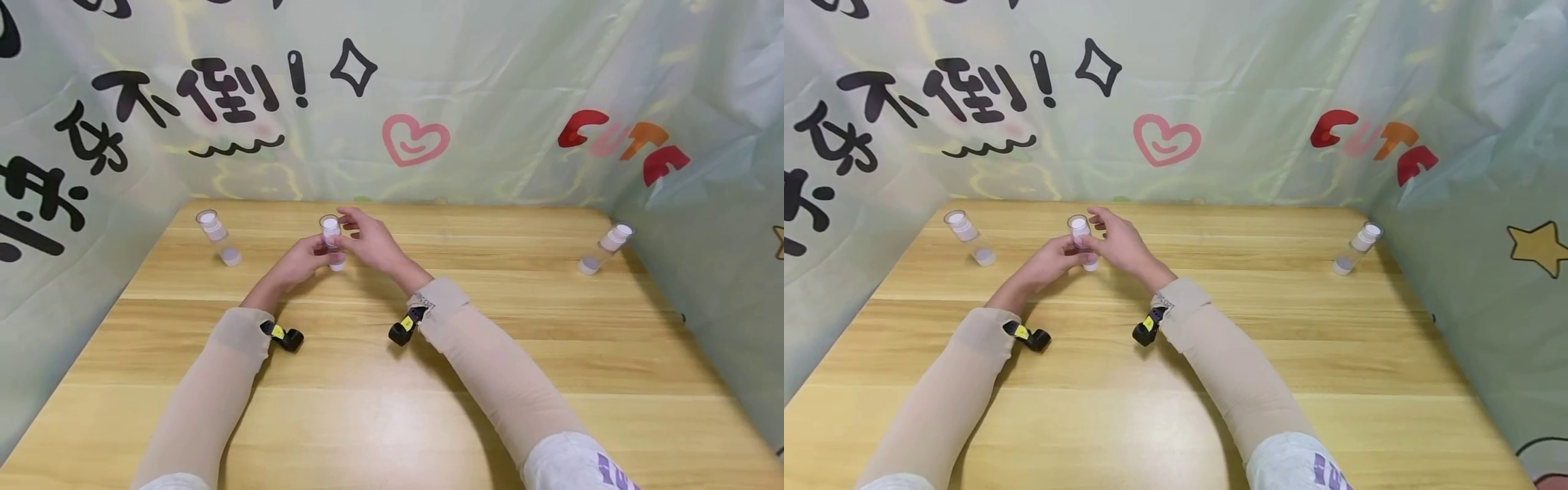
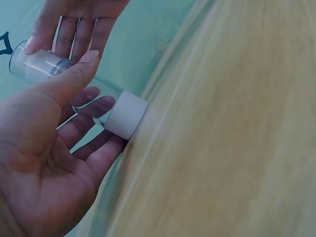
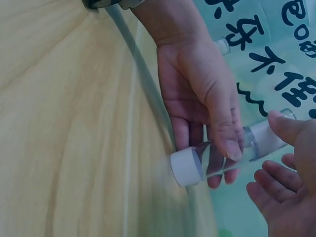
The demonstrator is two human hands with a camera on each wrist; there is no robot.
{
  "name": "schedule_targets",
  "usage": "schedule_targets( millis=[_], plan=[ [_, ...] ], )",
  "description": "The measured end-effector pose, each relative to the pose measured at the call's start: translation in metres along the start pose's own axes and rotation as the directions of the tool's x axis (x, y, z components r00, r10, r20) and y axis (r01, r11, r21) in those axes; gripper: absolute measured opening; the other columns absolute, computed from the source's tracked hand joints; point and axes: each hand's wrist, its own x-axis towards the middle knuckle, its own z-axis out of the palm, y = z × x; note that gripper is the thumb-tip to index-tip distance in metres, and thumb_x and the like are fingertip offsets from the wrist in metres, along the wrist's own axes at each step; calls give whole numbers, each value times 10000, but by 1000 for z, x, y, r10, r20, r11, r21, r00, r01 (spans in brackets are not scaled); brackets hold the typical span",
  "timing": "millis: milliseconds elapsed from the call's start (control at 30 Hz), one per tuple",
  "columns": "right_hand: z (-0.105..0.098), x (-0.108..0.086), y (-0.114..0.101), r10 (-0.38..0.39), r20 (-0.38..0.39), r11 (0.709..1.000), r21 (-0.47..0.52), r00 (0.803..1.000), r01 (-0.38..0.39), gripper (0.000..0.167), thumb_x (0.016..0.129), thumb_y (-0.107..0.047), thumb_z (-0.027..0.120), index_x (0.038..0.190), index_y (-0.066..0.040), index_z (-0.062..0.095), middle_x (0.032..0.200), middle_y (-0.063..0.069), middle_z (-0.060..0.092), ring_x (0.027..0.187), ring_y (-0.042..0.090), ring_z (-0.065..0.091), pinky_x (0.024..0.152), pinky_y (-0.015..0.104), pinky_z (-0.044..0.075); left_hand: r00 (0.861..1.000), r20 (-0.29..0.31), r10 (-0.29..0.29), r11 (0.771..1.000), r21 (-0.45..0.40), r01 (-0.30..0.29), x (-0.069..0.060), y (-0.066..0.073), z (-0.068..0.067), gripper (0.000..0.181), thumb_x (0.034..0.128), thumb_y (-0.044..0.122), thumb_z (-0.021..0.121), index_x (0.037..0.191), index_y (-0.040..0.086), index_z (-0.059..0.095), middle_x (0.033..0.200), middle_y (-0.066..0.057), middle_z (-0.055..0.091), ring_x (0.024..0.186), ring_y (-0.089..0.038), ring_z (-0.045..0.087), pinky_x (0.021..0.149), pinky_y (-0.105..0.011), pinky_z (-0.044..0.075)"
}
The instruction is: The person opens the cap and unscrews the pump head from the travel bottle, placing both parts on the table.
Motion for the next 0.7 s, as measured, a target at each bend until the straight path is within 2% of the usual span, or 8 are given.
schedule_targets(
  millis=[333, 700],
  plan=[
    [7, -1, 1, -26, -11, 999, -37, 1000, 25, 437, 943, -224, 680, 1341, -91, 559, 1220, 59, 649, 1087, 170, 618, 929, 237, 498, 1000, 4, 2, 1000, 7, -2, 2, 0, 1, 423, 952, 224, 669, 1326, 53, 567, 1311, -153, 575, 1188, -298, 526, 1036, -474, 412],
    [0, -11, -1, -14, -8, 993, -116, 1000, 13, 418, 956, -216, 662, 1335, -76, 556, 1210, 67, 646, 1075, 176, 625, 919, 249, 509, 995, 61, 82, 995, 48, -85, 4, 4, 7, 428, 945, 189, 679, 1328, 39, 564, 1288, -141, 602, 1168, -279, 570, 985, -421, 481]
  ],
)
